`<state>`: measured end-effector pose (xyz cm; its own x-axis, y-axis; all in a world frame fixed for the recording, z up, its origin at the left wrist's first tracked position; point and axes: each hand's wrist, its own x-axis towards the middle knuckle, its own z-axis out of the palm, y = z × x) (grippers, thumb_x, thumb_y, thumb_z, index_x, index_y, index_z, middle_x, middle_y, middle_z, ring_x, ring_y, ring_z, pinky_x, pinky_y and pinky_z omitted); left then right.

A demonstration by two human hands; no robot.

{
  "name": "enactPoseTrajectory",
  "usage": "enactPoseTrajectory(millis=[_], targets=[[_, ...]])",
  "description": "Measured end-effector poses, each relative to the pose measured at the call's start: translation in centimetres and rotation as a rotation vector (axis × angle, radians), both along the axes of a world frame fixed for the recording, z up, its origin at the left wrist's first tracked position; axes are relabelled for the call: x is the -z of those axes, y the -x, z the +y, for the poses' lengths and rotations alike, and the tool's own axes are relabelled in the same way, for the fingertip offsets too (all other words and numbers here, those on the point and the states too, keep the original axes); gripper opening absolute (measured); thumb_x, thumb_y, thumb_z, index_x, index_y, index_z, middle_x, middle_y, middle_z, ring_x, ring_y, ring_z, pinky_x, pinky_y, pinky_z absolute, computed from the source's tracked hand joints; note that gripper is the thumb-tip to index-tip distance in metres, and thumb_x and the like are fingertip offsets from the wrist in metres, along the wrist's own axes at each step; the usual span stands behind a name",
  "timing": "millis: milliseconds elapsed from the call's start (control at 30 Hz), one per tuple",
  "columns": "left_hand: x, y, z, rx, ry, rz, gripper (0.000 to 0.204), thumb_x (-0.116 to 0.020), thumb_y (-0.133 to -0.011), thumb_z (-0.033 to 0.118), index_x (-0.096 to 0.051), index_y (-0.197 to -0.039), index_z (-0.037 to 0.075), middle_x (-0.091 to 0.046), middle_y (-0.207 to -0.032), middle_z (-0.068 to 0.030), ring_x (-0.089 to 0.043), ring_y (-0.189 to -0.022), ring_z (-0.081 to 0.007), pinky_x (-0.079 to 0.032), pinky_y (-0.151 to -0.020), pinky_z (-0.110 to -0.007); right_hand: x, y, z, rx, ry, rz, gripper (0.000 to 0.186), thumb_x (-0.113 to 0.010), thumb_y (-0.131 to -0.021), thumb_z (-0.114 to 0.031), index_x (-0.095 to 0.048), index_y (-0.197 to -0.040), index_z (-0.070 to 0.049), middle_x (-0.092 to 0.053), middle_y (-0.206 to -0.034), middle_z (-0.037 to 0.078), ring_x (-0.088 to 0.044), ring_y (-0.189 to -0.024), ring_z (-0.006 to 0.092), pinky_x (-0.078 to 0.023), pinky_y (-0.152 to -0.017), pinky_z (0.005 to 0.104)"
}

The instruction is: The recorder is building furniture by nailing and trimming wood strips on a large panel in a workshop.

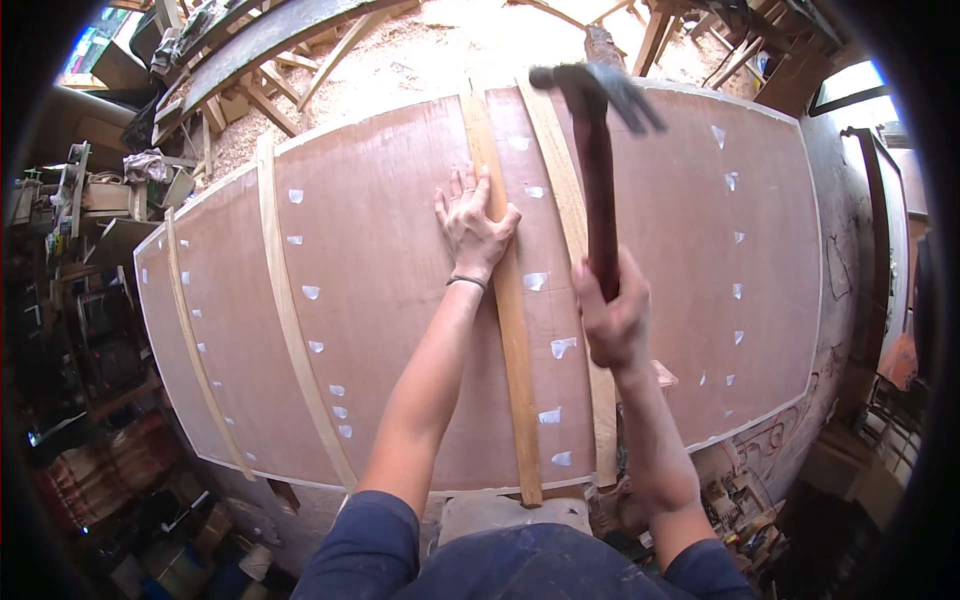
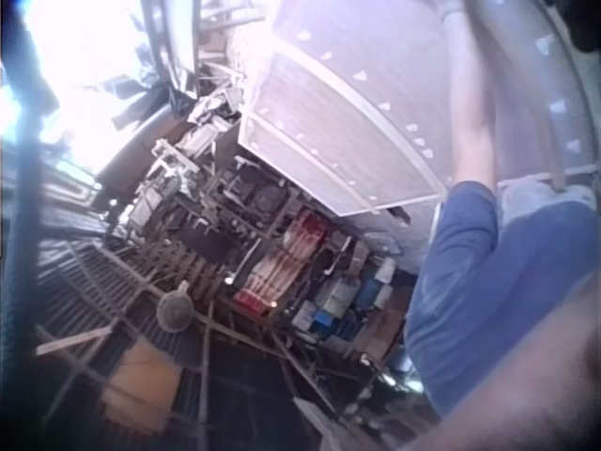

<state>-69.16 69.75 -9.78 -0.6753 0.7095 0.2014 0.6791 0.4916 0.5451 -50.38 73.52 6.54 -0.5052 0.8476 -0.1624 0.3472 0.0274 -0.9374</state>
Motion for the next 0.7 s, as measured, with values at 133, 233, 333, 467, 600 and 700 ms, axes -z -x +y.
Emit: enactPoseTrajectory(millis=[133,233,333,467,600,700], targets=[[-0.4,-0.2,0.1,-0.004,-0.003,-0.003,0.073,-0.065,-0.074,0.038,-0.055,-0.137,0.004,-0.046,-0.148,-0.0179,-0.034,-0.143,-0.0319,-0.013,-0.119,-0.051,-3.1,4.0,3.0,-0.003,-0.094,0.056,0.020,-0.063,-0.092,-0.018,-0.057,-0.090,0.001,-0.054,-0.063,0.006,-0.052,-0.058,0.0107,-0.043,-0.053,0.0307],[-0.2,0.0,-0.3,-0.011,-0.001,0.020,0.072,-0.065,-0.073,0.038,-0.056,-0.136,0.004,-0.046,-0.147,-0.0186,-0.034,-0.143,-0.0328,-0.013,-0.119,-0.053,-3.8,6.4,4.0,-0.051,-0.149,0.161,0.020,-0.064,-0.092,-0.018,-0.055,-0.089,0.000,-0.055,-0.062,0.010,-0.055,-0.054,0.0143,-0.044,-0.052,0.0333],[-0.1,0.1,-0.4,-0.011,0.012,0.027,0.071,-0.065,-0.073,0.038,-0.057,-0.135,0.004,-0.046,-0.148,-0.0185,-0.034,-0.143,-0.0328,-0.013,-0.118,-0.053,-2.5,8.6,5.7,-0.112,-0.278,0.135,0.022,-0.063,-0.093,-0.020,-0.055,-0.089,0.000,-0.055,-0.061,0.012,-0.057,-0.053,0.0171,-0.044,-0.051,0.0334],[0.0,-0.3,0.0,0.002,0.061,0.063,0.072,-0.066,-0.078,0.042,-0.054,-0.139,0.007,-0.044,-0.150,-0.0157,-0.032,-0.144,-0.0324,-0.013,-0.118,-0.053,3.3,10.7,8.2,-0.172,-0.252,-0.013,0.032,-0.061,-0.093,-0.030,-0.059,-0.095,0.002,-0.065,-0.073,0.021,-0.068,-0.071,0.0356,-0.051,-0.065,0.0438],[0.5,-0.9,0.5,-0.026,0.038,0.081,0.066,-0.064,-0.082,0.040,-0.054,-0.139,0.009,-0.045,-0.149,-0.0153,-0.032,-0.144,-0.0324,-0.015,-0.117,-0.054,6.1,12.2,10.3,-0.273,-0.183,-0.357,0.040,-0.061,-0.093,-0.037,-0.061,-0.098,0.003,-0.067,-0.083,0.027,-0.067,-0.087,0.0433,-0.051,-0.075,0.0488],[-0.1,-0.1,-0.4,-0.049,0.054,0.088,0.063,-0.064,-0.083,0.039,-0.055,-0.138,0.009,-0.046,-0.148,-0.0148,-0.032,-0.143,-0.0323,-0.016,-0.117,-0.053,1.3,13.4,8.3,-0.155,-0.108,-0.298,0.045,-0.059,-0.094,-0.040,-0.061,-0.102,0.004,-0.068,-0.085,0.028,-0.067,-0.090,0.0438,-0.052,-0.078,0.0492]])
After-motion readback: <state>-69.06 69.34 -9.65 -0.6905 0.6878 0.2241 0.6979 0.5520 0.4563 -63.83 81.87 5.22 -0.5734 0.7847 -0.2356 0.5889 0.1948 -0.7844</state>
